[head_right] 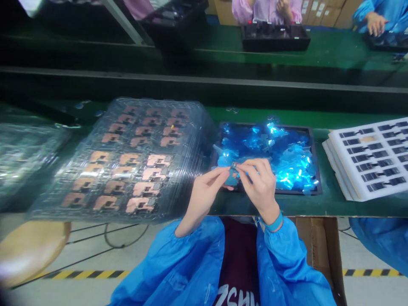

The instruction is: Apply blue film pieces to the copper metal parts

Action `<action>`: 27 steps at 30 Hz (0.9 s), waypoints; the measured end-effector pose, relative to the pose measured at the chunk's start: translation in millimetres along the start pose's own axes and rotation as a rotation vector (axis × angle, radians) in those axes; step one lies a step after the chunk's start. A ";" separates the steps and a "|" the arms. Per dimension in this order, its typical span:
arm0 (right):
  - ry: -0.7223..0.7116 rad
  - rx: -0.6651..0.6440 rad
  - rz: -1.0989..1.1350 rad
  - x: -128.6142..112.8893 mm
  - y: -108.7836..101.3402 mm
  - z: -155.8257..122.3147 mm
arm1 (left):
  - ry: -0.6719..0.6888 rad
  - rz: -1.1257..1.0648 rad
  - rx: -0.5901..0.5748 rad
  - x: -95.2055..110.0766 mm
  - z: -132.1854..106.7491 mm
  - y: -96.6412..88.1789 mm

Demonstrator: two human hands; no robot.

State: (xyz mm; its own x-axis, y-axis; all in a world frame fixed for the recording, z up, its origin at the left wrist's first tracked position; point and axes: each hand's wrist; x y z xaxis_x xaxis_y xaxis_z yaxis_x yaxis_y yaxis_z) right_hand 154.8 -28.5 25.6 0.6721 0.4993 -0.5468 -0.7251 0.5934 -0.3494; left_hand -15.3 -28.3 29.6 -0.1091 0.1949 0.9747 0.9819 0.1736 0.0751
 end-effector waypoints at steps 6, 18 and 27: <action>-0.178 -0.023 -0.071 1.3 -0.7 -4.6 | -0.267 -0.280 -0.086 -4.6 3.7 -3.7; -0.043 -0.077 0.201 0.3 -18.3 -9.3 | -0.456 -0.523 -0.028 -5.3 21.2 -7.7; 0.468 0.035 -0.199 57.6 11.6 -7.9 | -0.253 -0.405 0.205 -17.4 30.3 6.2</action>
State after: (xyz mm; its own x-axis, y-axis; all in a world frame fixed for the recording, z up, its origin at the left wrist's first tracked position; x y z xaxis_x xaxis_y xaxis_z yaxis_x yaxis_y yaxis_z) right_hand 184.0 2.2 -16.0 0.6516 0.0424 -0.7574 -0.5787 0.6732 -0.4603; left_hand -12.0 -1.4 6.8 -0.5330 0.2962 0.7926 0.8056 0.4639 0.3685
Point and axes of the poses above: each hand's wrist, its own z-axis towards the middle knuckle, its own y-axis out of the palm, x = y × z, and after that the axes turned 12 degrees about x, right-handed
